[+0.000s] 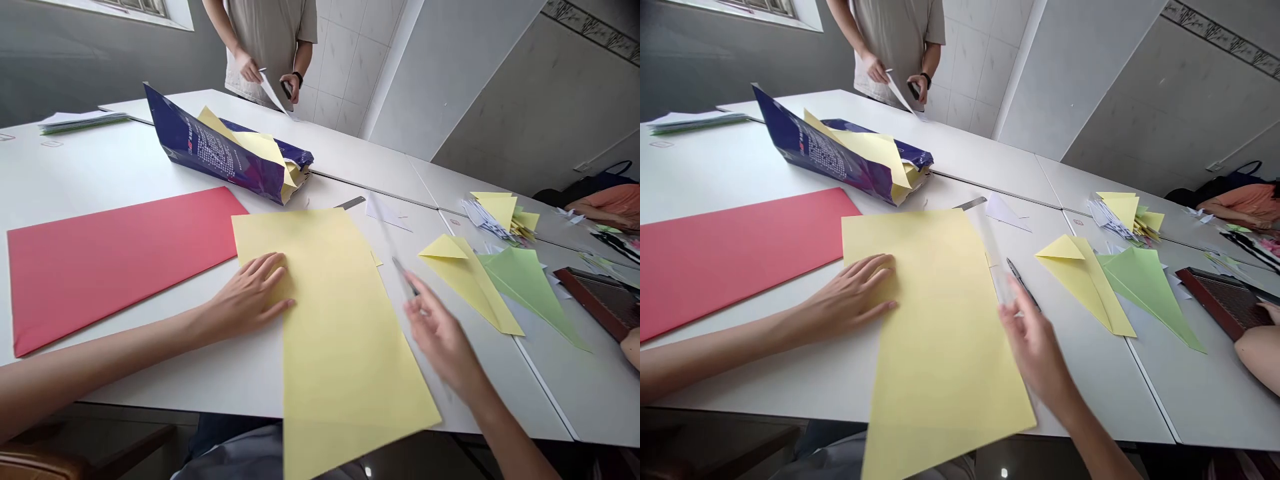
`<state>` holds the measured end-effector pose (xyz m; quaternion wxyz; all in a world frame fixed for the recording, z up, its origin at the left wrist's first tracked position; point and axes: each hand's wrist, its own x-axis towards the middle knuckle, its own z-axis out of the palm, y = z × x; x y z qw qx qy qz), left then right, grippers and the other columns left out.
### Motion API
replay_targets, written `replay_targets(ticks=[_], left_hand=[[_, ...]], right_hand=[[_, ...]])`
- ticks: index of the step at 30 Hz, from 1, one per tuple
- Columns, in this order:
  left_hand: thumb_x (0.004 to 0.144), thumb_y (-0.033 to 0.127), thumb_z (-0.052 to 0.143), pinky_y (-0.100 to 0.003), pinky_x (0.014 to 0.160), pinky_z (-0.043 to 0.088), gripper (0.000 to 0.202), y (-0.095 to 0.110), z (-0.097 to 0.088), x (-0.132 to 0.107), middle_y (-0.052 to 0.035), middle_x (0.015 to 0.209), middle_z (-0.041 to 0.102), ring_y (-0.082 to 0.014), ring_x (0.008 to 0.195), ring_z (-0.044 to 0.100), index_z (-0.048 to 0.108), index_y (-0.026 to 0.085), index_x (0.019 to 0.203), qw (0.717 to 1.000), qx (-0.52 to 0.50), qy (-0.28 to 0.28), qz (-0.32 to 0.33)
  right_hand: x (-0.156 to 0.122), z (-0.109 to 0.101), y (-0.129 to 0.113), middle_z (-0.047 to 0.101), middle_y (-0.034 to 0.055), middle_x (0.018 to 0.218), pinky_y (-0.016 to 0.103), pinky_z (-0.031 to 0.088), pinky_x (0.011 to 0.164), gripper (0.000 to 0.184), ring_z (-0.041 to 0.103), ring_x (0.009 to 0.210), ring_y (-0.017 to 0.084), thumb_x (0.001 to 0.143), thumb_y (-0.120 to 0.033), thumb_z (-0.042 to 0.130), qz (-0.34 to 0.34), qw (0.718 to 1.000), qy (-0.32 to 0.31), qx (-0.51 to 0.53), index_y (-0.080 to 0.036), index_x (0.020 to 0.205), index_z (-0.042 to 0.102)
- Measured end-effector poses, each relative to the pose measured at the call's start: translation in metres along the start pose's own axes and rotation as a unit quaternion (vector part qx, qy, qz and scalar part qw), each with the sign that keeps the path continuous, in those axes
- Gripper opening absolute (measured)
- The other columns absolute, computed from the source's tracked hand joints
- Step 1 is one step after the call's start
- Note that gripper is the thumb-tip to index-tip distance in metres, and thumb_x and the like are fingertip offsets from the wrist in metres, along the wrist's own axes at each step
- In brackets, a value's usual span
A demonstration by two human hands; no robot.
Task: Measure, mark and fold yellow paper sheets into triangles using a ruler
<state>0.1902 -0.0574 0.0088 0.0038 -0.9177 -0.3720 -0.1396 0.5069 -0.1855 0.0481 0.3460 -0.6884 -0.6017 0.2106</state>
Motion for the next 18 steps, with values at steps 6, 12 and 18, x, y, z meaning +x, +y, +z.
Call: replay_targets(ticks=[6,12,18], left_hand=[[0.095,0.064,0.025,-0.049,0.107,0.042,0.068,0.014,0.014,0.008,-0.0225,0.137,0.051,-0.0349,0.132,0.046,0.054,0.008,0.120,0.999,0.015,0.030,-0.008],[0.097,0.050,0.035,-0.045,0.092,0.049,0.042,0.020,0.009,0.008,-0.0170,0.118,0.059,-0.0301,0.111,0.057,0.056,0.014,0.104,0.999,0.016,0.038,-0.002],[0.096,0.042,0.041,-0.039,0.079,0.049,0.027,0.021,0.006,0.005,-0.0098,0.097,0.060,-0.0238,0.089,0.058,0.054,0.019,0.095,0.999,-0.009,0.040,0.015]], right_hand=[[-0.042,0.054,-0.022,0.061,0.0006,0.070,0.024,0.042,0.045,0.050,0.055,0.051,0.013,0.101,-0.034,0.037,-0.180,0.959,-0.039,-0.217,-0.019,0.148,0.042],[-0.043,0.074,-0.022,0.061,0.0063,0.082,0.026,0.046,0.046,0.043,0.061,0.059,0.016,0.100,-0.035,0.039,-0.218,0.931,0.027,-0.292,-0.020,0.136,0.057],[-0.043,0.075,-0.022,0.057,0.0065,0.086,0.027,0.051,0.052,0.043,0.061,0.065,0.016,0.099,-0.032,0.041,-0.232,0.927,-0.014,-0.294,-0.020,0.138,0.054]])
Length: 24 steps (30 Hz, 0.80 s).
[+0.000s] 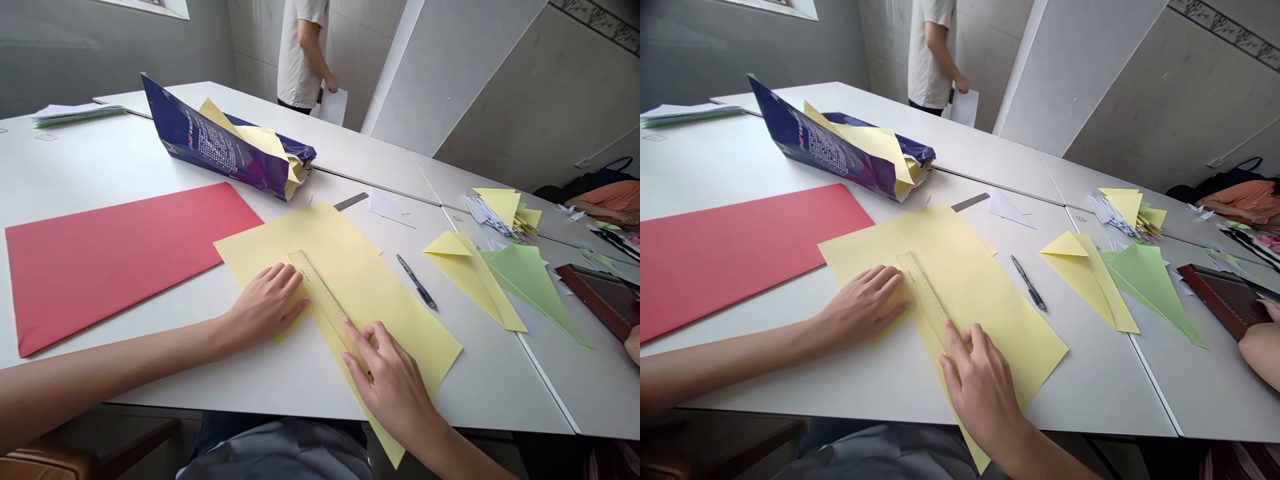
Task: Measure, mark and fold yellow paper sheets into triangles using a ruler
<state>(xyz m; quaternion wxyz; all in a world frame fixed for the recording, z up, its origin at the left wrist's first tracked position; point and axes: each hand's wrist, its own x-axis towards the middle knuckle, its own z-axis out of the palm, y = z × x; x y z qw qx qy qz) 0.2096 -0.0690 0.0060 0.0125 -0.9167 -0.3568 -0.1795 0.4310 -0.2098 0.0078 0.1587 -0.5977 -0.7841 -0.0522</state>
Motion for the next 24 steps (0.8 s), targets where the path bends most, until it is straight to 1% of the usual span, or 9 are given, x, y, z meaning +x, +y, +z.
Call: replay_targets(ticks=[2,5,7,10,13,16,18,21,24], left_hand=[[0.096,0.042,0.040,-0.039,0.078,0.050,0.029,-0.004,0.003,0.001,-0.0108,0.099,0.060,-0.0241,0.090,0.057,0.055,0.018,0.100,1.000,-0.007,0.008,-0.008],[0.098,0.044,0.037,-0.042,0.085,0.050,0.040,-0.009,0.007,0.003,-0.0156,0.120,0.057,-0.0265,0.103,0.056,0.051,0.015,0.121,1.000,-0.014,0.020,-0.018],[0.098,0.045,0.036,-0.044,0.091,0.048,0.045,-0.011,0.009,0.004,-0.0161,0.131,0.054,-0.0277,0.110,0.054,0.048,0.015,0.130,1.000,-0.015,0.020,-0.016],[0.098,0.045,0.038,-0.045,0.092,0.047,0.044,-0.010,0.009,0.003,-0.0124,0.132,0.057,-0.0277,0.108,0.054,0.051,0.017,0.129,1.000,-0.015,0.011,-0.008],[0.098,0.044,0.037,-0.046,0.090,0.047,0.043,-0.008,0.007,0.003,-0.0120,0.131,0.059,-0.0281,0.107,0.054,0.054,0.017,0.127,1.000,-0.013,0.005,-0.007],[0.098,0.043,0.037,-0.046,0.089,0.048,0.041,-0.007,0.006,0.003,-0.0129,0.129,0.060,-0.0279,0.106,0.054,0.055,0.016,0.123,1.000,-0.009,0.003,-0.009],[0.098,0.043,0.038,-0.045,0.088,0.048,0.040,-0.006,0.006,0.003,-0.0134,0.128,0.060,-0.0279,0.106,0.054,0.055,0.016,0.122,1.000,-0.005,0.006,-0.012],[0.098,0.042,0.039,-0.045,0.087,0.049,0.039,-0.005,0.007,0.002,-0.0139,0.128,0.060,-0.0282,0.105,0.054,0.055,0.014,0.121,1.000,0.001,0.013,-0.018],[0.098,0.042,0.040,-0.046,0.088,0.049,0.041,-0.005,0.007,0.002,-0.0147,0.127,0.060,-0.0285,0.104,0.055,0.055,0.012,0.121,1.000,0.006,0.019,-0.019]], right_hand=[[-0.004,-0.001,0.001,0.057,0.0064,0.087,0.027,0.051,0.051,0.043,0.060,0.064,0.015,0.099,-0.030,0.042,0.000,1.000,-0.006,0.005,-0.021,0.139,0.053],[-0.010,-0.003,0.005,0.056,0.0066,0.088,0.026,0.051,0.052,0.044,0.060,0.067,0.015,0.097,-0.027,0.043,0.001,1.000,-0.011,0.016,-0.021,0.140,0.053],[-0.014,-0.004,0.008,0.056,0.0066,0.088,0.026,0.051,0.053,0.044,0.060,0.070,0.016,0.096,-0.026,0.045,0.004,1.000,-0.013,0.029,-0.022,0.139,0.053],[-0.018,-0.005,0.013,0.056,0.0069,0.088,0.027,0.053,0.055,0.045,0.059,0.071,0.016,0.095,-0.023,0.047,0.002,0.998,-0.005,0.055,-0.021,0.140,0.053],[-0.019,-0.003,0.016,0.059,0.0084,0.093,0.031,0.056,0.062,0.047,0.059,0.076,0.017,0.094,-0.022,0.050,-0.008,0.997,0.008,0.083,-0.020,0.141,0.052],[-0.019,0.000,0.019,0.061,0.0109,0.103,0.037,0.059,0.076,0.047,0.061,0.093,0.021,0.093,-0.023,0.052,-0.009,0.995,0.014,0.101,-0.022,0.140,0.053],[-0.019,0.002,0.022,0.061,0.0121,0.116,0.042,0.058,0.087,0.046,0.059,0.109,0.025,0.093,-0.024,0.052,-0.009,0.995,0.011,0.101,-0.023,0.139,0.054],[-0.018,0.004,0.026,0.055,0.0089,0.139,0.047,0.051,0.104,0.048,0.047,0.133,0.027,0.094,-0.025,0.052,-0.030,0.995,-0.004,0.098,-0.023,0.143,0.049],[-0.018,0.006,0.029,0.051,0.0038,0.147,0.050,0.045,0.111,0.054,0.038,0.143,0.026,0.096,-0.025,0.050,-0.055,0.994,-0.026,0.096,-0.022,0.149,0.039]])
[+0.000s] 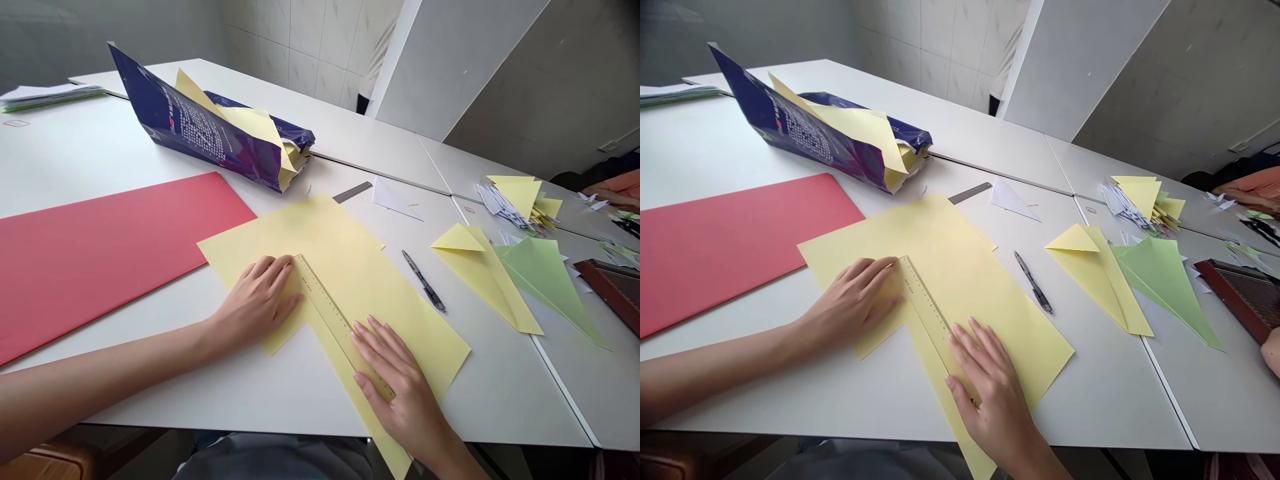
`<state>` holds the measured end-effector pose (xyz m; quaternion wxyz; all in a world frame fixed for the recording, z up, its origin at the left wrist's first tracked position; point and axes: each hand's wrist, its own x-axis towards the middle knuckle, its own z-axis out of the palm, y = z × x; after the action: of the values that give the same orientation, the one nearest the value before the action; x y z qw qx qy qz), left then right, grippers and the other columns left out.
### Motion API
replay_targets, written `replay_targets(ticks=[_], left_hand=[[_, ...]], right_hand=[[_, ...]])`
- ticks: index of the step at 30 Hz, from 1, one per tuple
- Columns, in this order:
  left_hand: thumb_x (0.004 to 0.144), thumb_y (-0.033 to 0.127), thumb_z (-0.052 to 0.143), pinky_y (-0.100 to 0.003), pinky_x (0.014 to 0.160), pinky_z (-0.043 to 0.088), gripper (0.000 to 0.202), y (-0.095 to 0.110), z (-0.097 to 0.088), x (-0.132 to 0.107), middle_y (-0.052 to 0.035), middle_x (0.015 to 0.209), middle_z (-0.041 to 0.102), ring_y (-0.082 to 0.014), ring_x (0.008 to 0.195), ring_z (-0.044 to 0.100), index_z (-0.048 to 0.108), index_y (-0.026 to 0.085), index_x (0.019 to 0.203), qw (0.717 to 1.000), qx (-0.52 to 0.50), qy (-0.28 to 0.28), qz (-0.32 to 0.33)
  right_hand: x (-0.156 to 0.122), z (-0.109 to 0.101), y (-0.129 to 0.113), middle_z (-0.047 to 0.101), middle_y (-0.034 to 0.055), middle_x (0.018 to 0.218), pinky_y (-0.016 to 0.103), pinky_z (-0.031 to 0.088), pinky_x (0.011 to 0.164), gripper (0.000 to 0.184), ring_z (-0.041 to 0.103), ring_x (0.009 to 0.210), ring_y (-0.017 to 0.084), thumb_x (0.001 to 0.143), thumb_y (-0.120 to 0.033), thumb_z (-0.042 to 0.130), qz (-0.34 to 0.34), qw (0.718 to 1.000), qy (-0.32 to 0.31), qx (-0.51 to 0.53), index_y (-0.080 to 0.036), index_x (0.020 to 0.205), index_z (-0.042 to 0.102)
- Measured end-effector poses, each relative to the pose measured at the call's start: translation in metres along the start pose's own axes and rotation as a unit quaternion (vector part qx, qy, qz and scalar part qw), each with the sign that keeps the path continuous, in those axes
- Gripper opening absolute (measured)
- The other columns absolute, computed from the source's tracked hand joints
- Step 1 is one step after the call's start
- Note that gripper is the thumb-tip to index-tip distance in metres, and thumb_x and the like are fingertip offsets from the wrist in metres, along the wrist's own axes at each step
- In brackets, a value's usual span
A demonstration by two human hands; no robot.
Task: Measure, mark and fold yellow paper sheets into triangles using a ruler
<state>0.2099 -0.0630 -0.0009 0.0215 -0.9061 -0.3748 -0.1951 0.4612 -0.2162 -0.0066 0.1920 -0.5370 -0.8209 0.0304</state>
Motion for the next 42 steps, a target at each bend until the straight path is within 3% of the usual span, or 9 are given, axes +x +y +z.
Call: replay_targets(ticks=[21,36,39,42], left_hand=[[0.097,0.038,0.042,-0.043,0.086,0.051,0.040,-0.0001,0.0002,-0.0015,-0.0160,0.126,0.060,-0.0272,0.103,0.055,0.054,0.007,0.119,0.999,0.034,0.029,0.019],[0.098,0.038,0.039,-0.040,0.087,0.049,0.040,0.0003,-0.0001,-0.0010,-0.0148,0.128,0.059,-0.0264,0.103,0.055,0.053,0.008,0.120,0.999,0.044,0.016,0.013],[0.098,0.043,0.035,-0.042,0.091,0.048,0.048,-0.0004,0.0028,-0.0022,-0.0147,0.133,0.055,-0.0276,0.111,0.054,0.049,0.010,0.130,0.999,0.036,0.001,-0.013],[0.098,0.052,0.030,-0.047,0.104,0.041,0.061,-0.0088,0.0034,0.0014,-0.0175,0.146,0.045,-0.0322,0.131,0.044,0.037,0.012,0.143,0.998,0.041,-0.020,-0.051]], right_hand=[[-0.0020,0.0041,-0.0004,0.046,-0.0015,0.150,0.046,0.044,0.113,0.053,0.032,0.147,0.023,0.098,-0.028,0.050,0.004,0.999,-0.007,-0.033,-0.022,0.149,0.038],[-0.0027,0.0003,-0.0029,0.037,0.0005,0.156,0.050,0.043,0.114,0.058,0.030,0.148,0.027,0.098,-0.034,0.048,0.013,0.999,-0.035,-0.026,-0.028,0.153,0.030],[-0.0012,0.0000,-0.0010,0.036,-0.0004,0.157,0.050,0.042,0.114,0.058,0.029,0.148,0.026,0.099,-0.033,0.048,0.014,0.999,-0.040,-0.025,-0.029,0.154,0.029],[0.0019,0.0005,0.0012,0.034,-0.0014,0.157,0.050,0.042,0.115,0.058,0.029,0.148,0.025,0.099,-0.033,0.047,0.015,0.998,-0.047,-0.026,-0.029,0.154,0.029]])
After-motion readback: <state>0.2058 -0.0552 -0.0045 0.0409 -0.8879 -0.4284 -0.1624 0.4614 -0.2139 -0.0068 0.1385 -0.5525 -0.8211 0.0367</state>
